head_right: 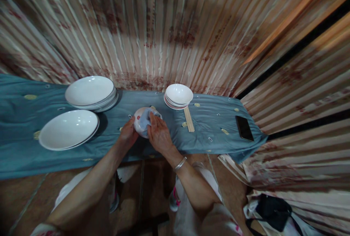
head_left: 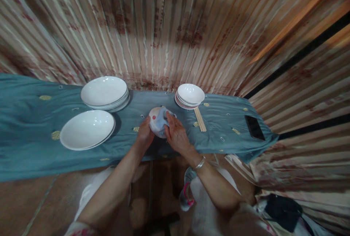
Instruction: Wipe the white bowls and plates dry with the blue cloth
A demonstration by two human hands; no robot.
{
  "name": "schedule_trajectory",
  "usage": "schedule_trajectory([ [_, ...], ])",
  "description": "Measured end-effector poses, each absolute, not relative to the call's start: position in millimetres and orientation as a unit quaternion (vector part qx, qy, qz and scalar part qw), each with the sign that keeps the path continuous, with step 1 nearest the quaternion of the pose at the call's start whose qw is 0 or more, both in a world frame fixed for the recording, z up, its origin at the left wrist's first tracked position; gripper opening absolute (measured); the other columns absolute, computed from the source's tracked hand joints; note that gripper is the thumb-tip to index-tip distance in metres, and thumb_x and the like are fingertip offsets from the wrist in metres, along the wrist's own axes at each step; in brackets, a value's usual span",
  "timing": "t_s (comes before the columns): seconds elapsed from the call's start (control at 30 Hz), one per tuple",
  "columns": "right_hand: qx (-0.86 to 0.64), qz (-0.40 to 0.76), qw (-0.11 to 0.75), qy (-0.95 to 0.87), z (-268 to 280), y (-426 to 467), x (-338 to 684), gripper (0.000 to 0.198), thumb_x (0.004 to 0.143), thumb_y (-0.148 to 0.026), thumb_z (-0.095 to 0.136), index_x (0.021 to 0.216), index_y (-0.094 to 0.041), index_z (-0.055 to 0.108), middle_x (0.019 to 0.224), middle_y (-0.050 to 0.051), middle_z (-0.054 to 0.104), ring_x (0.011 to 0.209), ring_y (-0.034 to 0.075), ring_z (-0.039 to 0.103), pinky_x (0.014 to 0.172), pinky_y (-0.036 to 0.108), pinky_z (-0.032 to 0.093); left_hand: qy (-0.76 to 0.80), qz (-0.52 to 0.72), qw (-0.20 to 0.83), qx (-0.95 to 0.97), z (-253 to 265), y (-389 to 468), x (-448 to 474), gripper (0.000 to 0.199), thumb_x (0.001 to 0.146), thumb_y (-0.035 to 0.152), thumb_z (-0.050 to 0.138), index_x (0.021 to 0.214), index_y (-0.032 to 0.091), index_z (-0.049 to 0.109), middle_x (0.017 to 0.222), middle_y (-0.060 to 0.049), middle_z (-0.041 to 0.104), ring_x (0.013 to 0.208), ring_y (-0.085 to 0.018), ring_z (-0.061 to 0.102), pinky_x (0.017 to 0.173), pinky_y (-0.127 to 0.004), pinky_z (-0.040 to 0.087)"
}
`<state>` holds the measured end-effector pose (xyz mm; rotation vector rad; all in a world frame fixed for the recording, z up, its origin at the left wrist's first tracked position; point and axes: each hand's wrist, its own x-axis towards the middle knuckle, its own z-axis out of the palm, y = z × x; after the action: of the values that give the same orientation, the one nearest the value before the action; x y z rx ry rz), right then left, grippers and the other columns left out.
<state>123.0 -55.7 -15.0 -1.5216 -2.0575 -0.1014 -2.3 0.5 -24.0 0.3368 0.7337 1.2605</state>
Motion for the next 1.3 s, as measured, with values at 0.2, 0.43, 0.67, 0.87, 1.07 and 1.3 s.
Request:
schedule_trajectory([
  [0.2, -0.591, -0.042, 0.271, -0.758, -18, -49, 125, 0.055, 0.104, -0.025, 0.037, 0.151, 0.003, 0.037, 0.145, 0.027, 0.055, 0.135, 0.029, 0.054, 0.113, 0.047, 0.046, 0.341, 0.569, 0.732, 0.156, -24, 1, -3, 0.024, 0.095, 0.022, 0.054, 0.098, 0.008, 0.073, 0.099, -0.014, 0.078, 0.109, -0.027, 0.071, 0.105, -0.042, 0.051],
  [0.43, -0.619, -0.058, 0.232, -0.748, -13, -49, 126, 0.053, 0.103, -0.027, 0.045, 0.147, 0.001, 0.044, 0.14, 0.027, 0.059, 0.129, 0.03, 0.059, 0.107, 0.046, 0.049, 0.342, 0.573, 0.731, 0.141, -26, 1, -2, 0.024, 0.096, 0.02, 0.052, 0.095, 0.008, 0.073, 0.094, -0.013, 0.078, 0.108, -0.026, 0.071, 0.105, -0.04, 0.051],
  [0.67, -0.637, -0.072, 0.198, -0.742, -5, -55, 126, 0.051, 0.104, -0.031, 0.044, 0.144, 0.0, 0.048, 0.127, 0.026, 0.067, 0.114, 0.031, 0.064, 0.096, 0.045, 0.053, 0.342, 0.568, 0.734, 0.149, -27, 2, -2, 0.025, 0.097, 0.02, 0.049, 0.098, 0.009, 0.072, 0.092, -0.011, 0.078, 0.107, -0.024, 0.072, 0.102, -0.038, 0.053],
  [0.87, -0.644, -0.088, 0.187, -0.737, -2, -57, 129, 0.051, 0.104, -0.035, 0.04, 0.138, 0.002, 0.052, 0.106, 0.023, 0.072, 0.095, 0.031, 0.065, 0.086, 0.044, 0.053, 0.346, 0.569, 0.73, 0.155, -26, 2, -3, 0.025, 0.096, 0.021, 0.051, 0.102, 0.009, 0.072, 0.095, -0.012, 0.079, 0.11, -0.026, 0.071, 0.103, -0.04, 0.052],
  [1.07, -0.626, -0.08, 0.218, -0.745, -7, -59, 134, 0.048, 0.105, -0.037, 0.039, 0.138, -0.005, 0.053, 0.104, 0.02, 0.071, 0.094, 0.03, 0.064, 0.085, 0.043, 0.051, 0.342, 0.575, 0.727, 0.159, -23, 0, -1, 0.027, 0.097, 0.02, 0.049, 0.096, 0.01, 0.074, 0.093, -0.012, 0.079, 0.108, -0.024, 0.071, 0.106, -0.039, 0.05],
  [1.3, -0.586, -0.06, 0.267, -0.762, -11, -60, 132, 0.047, 0.105, -0.033, 0.037, 0.142, -0.006, 0.049, 0.119, 0.021, 0.07, 0.105, 0.029, 0.065, 0.094, 0.046, 0.052, 0.334, 0.569, 0.734, 0.161, -25, 1, -3, 0.024, 0.096, 0.021, 0.052, 0.098, 0.009, 0.073, 0.093, -0.011, 0.079, 0.107, -0.024, 0.071, 0.104, -0.039, 0.051],
])
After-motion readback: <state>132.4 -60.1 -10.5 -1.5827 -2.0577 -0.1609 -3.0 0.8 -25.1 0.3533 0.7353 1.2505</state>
